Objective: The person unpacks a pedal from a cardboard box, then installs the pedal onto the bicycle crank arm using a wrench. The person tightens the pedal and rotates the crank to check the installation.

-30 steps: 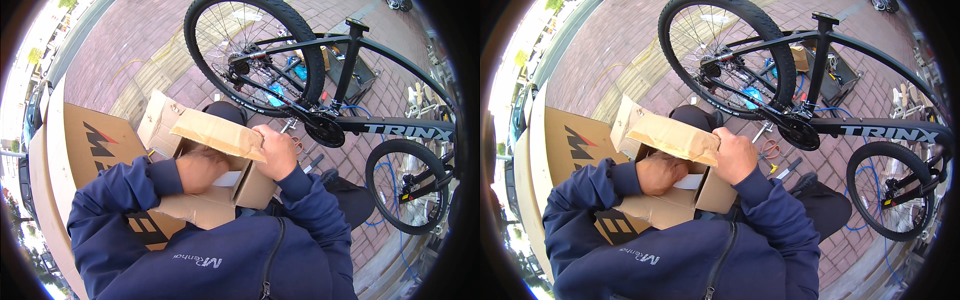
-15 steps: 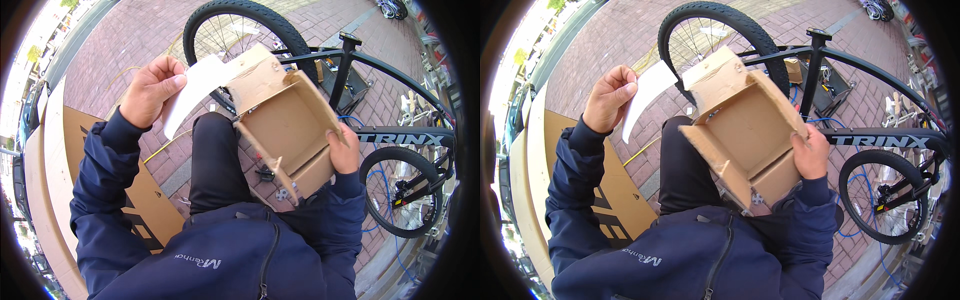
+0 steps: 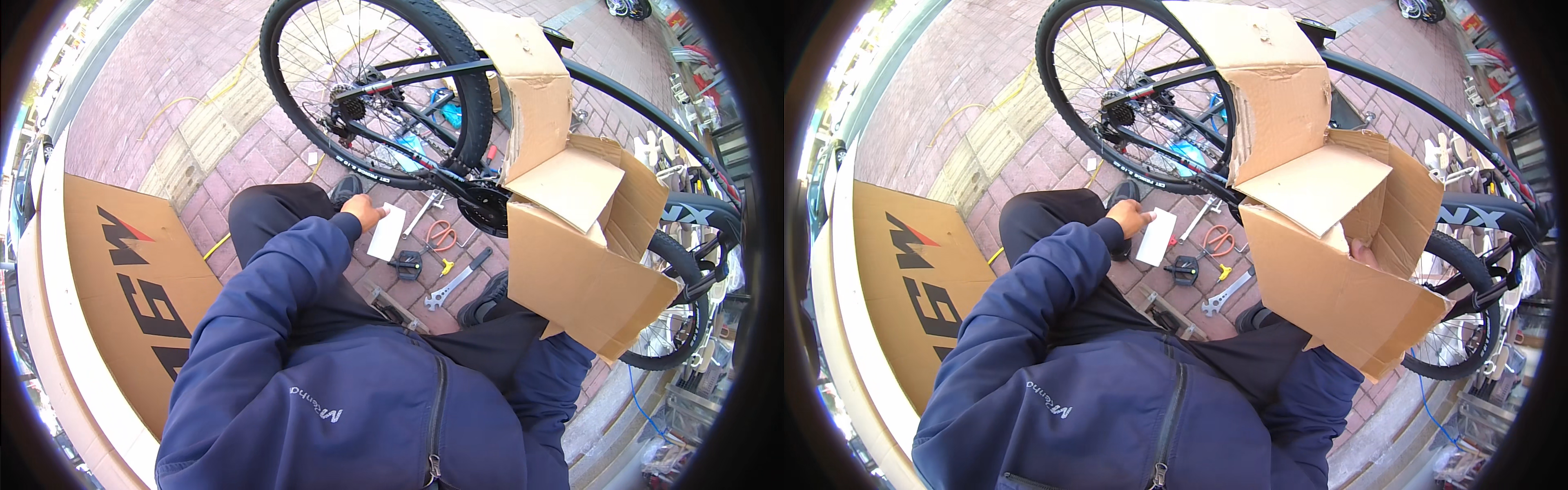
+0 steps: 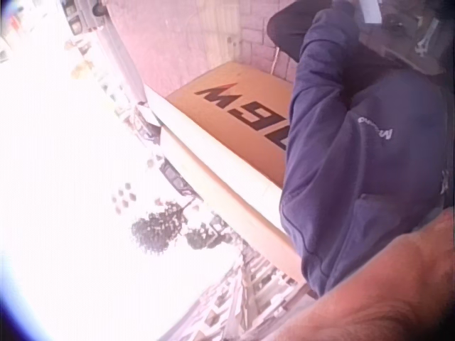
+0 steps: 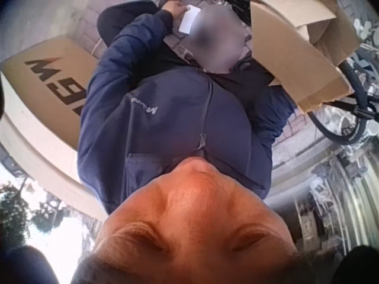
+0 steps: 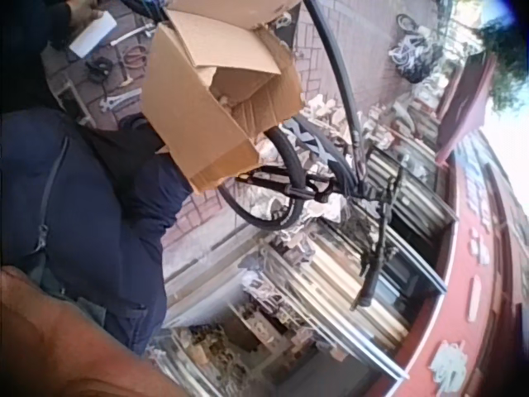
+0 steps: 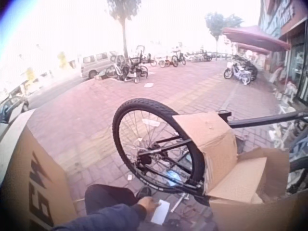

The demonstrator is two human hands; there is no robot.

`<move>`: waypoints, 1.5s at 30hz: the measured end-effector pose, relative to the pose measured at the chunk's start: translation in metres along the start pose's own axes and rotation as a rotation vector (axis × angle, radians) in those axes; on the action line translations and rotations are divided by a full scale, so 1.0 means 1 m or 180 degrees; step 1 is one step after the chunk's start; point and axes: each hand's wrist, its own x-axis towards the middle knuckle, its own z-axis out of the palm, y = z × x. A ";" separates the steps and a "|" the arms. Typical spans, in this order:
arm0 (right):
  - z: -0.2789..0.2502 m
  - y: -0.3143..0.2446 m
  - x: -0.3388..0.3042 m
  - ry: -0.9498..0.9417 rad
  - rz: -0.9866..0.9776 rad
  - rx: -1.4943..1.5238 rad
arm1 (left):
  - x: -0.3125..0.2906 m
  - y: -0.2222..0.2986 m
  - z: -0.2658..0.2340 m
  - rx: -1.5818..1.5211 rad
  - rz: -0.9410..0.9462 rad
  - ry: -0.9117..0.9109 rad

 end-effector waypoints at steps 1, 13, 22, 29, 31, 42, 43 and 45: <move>0.004 -0.005 -0.002 0.0018 -0.0010 -0.0024 | 0.003 0.003 -0.004 0.0201 -0.0036 0.0153; 0.083 -0.036 -0.006 -0.0376 -0.0653 0.0289 | -0.111 0.132 -0.115 -0.3947 0.1769 -0.1687; 0.104 -0.040 -0.017 -0.0745 -0.0791 0.0683 | -0.124 0.107 -0.119 -0.3751 0.0150 -0.0935; 0.105 -0.027 -0.007 -0.1532 -0.0083 0.2948 | -0.126 0.089 -0.128 -0.3186 0.0323 -0.0741; 0.106 -0.027 -0.008 -0.1720 0.0074 0.3359 | -0.129 0.086 -0.124 -0.3515 0.0751 -0.0664; 0.118 -0.024 -0.007 -0.1641 -0.0827 0.1380 | -0.126 0.085 -0.141 -0.3236 0.1492 -0.0228; 0.118 -0.024 -0.007 -0.1769 -0.0792 0.1451 | -0.124 0.084 -0.143 -0.3262 0.1600 -0.0327; 0.120 -0.027 -0.007 -0.1761 -0.0694 0.1567 | -0.116 0.083 -0.143 -0.3614 0.1058 -0.0566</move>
